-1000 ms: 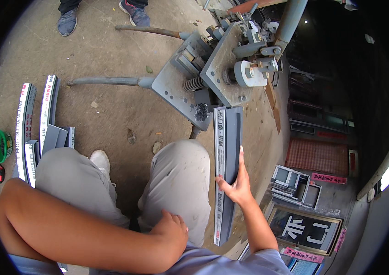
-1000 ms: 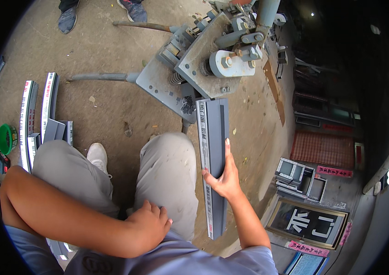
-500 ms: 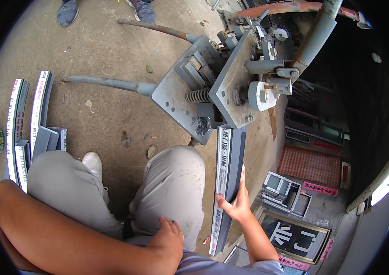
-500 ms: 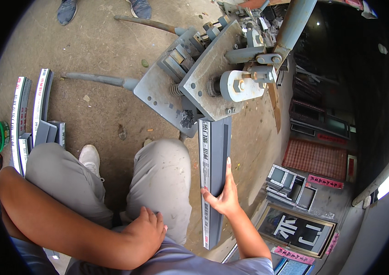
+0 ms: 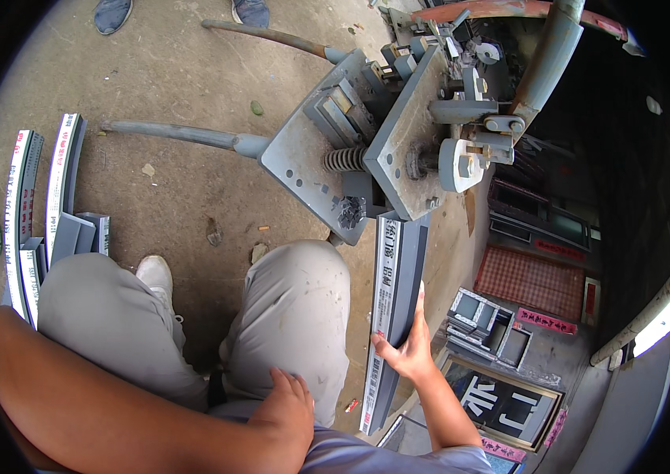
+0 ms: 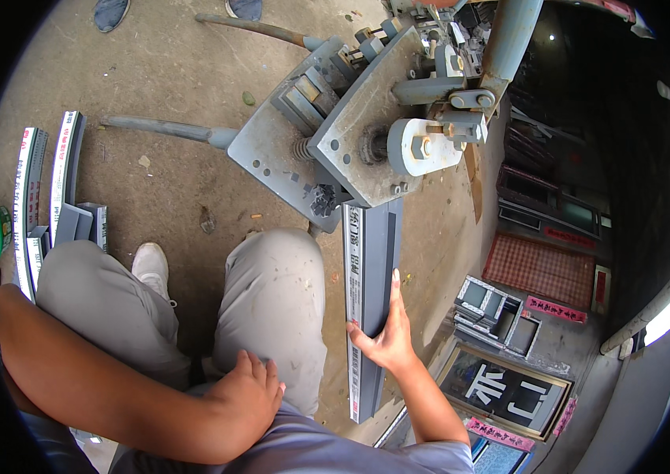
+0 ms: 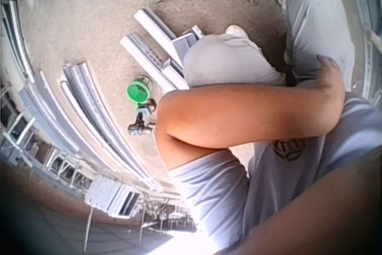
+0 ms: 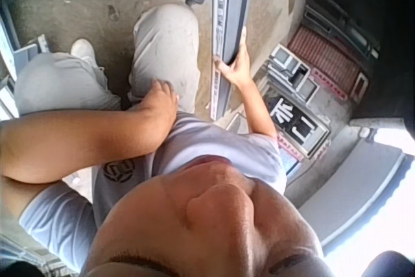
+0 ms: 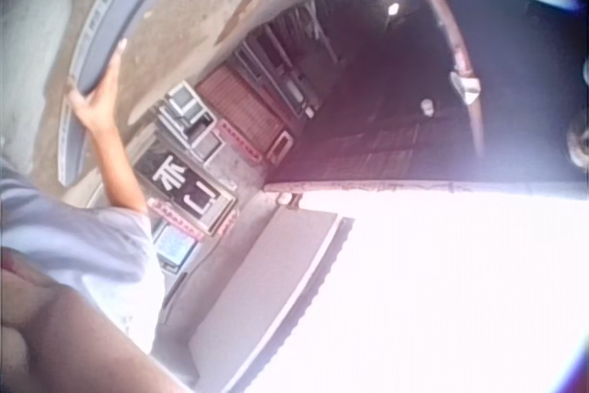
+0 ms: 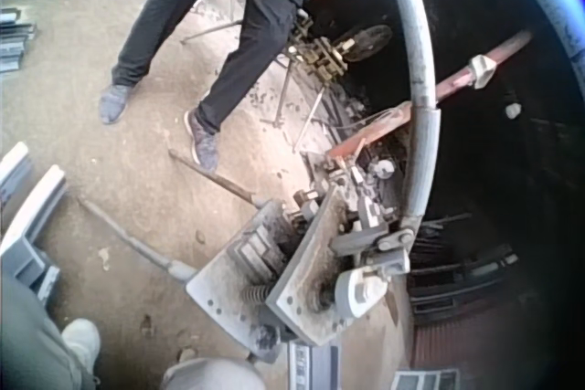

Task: The person squats and repeatedly handles long metal profiles, peeling protective film and positioning them for bending. A coworker operates a manual bending machine in the background. The person stacks the processed profiles on the floor.

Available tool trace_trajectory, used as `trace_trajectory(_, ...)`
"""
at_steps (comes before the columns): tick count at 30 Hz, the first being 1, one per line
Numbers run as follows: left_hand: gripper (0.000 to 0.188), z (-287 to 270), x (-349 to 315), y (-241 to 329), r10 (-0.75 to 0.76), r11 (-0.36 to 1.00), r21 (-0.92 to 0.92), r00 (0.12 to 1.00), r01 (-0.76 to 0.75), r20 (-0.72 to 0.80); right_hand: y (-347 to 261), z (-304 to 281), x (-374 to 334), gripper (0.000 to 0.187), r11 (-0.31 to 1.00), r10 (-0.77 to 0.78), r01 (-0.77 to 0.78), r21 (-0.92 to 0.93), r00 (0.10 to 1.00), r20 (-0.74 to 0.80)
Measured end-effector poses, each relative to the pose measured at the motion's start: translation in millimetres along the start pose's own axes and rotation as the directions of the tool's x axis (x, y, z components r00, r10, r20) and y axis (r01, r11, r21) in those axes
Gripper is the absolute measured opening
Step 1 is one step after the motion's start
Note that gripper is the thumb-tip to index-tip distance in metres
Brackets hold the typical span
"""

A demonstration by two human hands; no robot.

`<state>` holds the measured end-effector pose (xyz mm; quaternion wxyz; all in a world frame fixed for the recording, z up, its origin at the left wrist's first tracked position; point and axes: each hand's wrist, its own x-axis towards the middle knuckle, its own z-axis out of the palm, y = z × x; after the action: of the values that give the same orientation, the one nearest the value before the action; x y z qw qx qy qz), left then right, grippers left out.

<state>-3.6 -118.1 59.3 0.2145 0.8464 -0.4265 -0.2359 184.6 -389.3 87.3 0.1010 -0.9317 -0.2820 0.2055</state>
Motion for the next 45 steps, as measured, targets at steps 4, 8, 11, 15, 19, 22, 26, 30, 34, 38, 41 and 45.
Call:
trace_trajectory(4,0.052,0,0,0,-0.007,1.0,-0.005,1.0,0.007,-0.008,-5,-1,2,0.127,0.996,0.016,-0.018,0.082,1.0,0.022)
trace_trajectory(8,0.052,1,2,1,-0.007,1.0,0.005,1.0,0.007,-0.016,-6,-7,2,0.127,0.998,0.056,-0.057,0.038,0.997,0.048)
trace_trajectory(11,0.051,1,2,2,-0.012,1.0,0.004,1.0,0.013,-0.027,-6,-10,3,0.127,1.0,0.014,-0.016,0.026,0.999,0.049)
trace_trajectory(15,0.051,2,2,3,-0.002,1.0,0.006,0.999,0.002,-0.032,-8,-8,2,0.127,0.999,0.031,-0.033,0.041,0.998,0.053)
trace_trajectory(19,0.05,2,3,4,-0.001,1.0,0.014,1.0,0.002,-0.03,-8,-6,3,0.127,0.996,0.057,-0.06,0.065,0.997,0.046)
trace_trajectory(22,0.05,2,3,5,0.003,1.0,0.024,1.0,-0.002,-0.025,-9,-7,6,0.126,0.996,0.052,-0.055,0.067,0.997,0.052)
trace_trajectory(26,0.049,3,3,8,0.009,0.999,0.042,1.0,-0.009,-0.009,-12,-8,5,0.123,0.995,0.067,-0.069,0.067,0.997,0.036)
trace_trajectory(30,0.049,-1,11,11,0.034,0.998,0.056,0.999,-0.035,0.03,-15,-6,6,0.12,0.99,0.088,-0.09,0.111,0.996,0.022)
trace_trajectory(34,0.027,-7,34,-3,0.083,0.996,0.022,0.991,-0.081,-0.102,-16,-5,8,0.119,0.994,0.039,-0.038,0.107,0.999,-0.009)
trace_trajectory(38,0.017,-14,62,-22,0.105,0.993,-0.047,0.984,-0.113,-0.143,-17,-6,9,0.119,0.998,-0.028,0.029,0.047,0.999,-0.041)
trace_trajectory(41,0.012,-15,72,-36,0.039,0.993,-0.094,0.951,-0.071,-0.307,-19,-7,9,0.12,0.999,-0.028,0.029,0.032,0.999,-0.025)
trace_trajectory(45,0.019,-10,78,-50,-0.026,0.994,-0.1,0.851,-0.031,-0.525,-19,-6,10,0.119,0.997,-0.011,0.013,0.076,1.0,-0.025)
